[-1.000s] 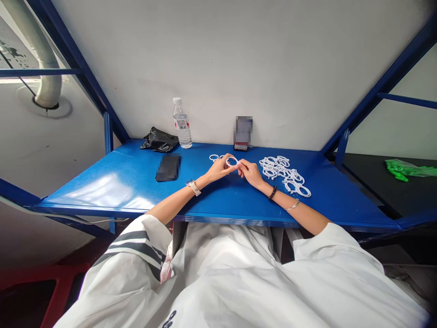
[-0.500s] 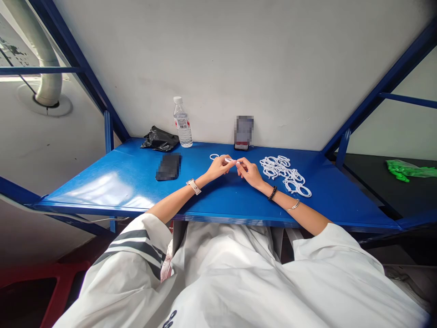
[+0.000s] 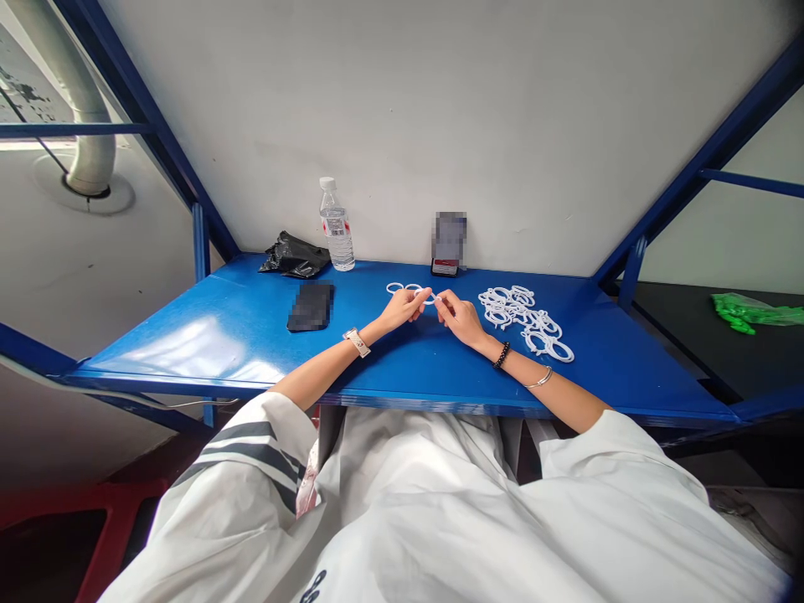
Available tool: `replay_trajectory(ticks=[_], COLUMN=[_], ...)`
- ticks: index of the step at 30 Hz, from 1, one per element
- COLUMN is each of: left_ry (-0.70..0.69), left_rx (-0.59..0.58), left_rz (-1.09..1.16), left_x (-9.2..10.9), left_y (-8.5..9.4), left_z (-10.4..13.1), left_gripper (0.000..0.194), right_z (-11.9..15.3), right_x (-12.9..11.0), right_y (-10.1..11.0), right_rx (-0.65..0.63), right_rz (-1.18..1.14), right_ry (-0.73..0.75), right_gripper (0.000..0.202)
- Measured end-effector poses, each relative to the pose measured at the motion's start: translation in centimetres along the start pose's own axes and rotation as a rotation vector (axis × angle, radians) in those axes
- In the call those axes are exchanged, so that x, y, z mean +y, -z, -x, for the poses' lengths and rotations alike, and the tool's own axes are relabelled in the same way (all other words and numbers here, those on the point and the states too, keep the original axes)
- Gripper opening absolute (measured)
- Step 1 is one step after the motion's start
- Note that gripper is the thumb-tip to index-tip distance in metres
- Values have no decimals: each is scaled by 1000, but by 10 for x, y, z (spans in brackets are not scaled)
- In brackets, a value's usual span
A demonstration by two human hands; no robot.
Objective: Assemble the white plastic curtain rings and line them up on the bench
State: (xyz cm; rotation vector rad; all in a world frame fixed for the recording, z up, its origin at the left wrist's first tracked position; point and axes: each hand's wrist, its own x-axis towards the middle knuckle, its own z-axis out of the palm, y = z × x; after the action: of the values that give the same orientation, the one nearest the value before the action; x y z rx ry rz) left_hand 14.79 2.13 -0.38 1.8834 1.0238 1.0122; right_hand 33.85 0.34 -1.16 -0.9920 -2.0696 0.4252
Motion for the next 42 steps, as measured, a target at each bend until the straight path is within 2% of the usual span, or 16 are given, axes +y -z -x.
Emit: replay_trajectory(ticks=[5,14,22,31,42], left_ry=[-48,-11,7,-15,-73], left_rx=[-33,-7,-21,-60,-64], left_rz=[17,65,93,160,54], left_x=[-1,-3,-2,1,8], left_y=[0,0,0,-1,0], left_z=[0,-1,0,2,5], left_gripper=[79,79,78,59,45], right_z=[-1,-1,-1,-2,0], right_x=[2,6,6,2,3], right_y=[1,-2,-1,0,-1], right_rx=[1,-55,-21,32,16], right_rz=[-21,105,155,7,-65], right_ry=[-23,-30,1,-30,-23], right_gripper=[51,47,48,51,52])
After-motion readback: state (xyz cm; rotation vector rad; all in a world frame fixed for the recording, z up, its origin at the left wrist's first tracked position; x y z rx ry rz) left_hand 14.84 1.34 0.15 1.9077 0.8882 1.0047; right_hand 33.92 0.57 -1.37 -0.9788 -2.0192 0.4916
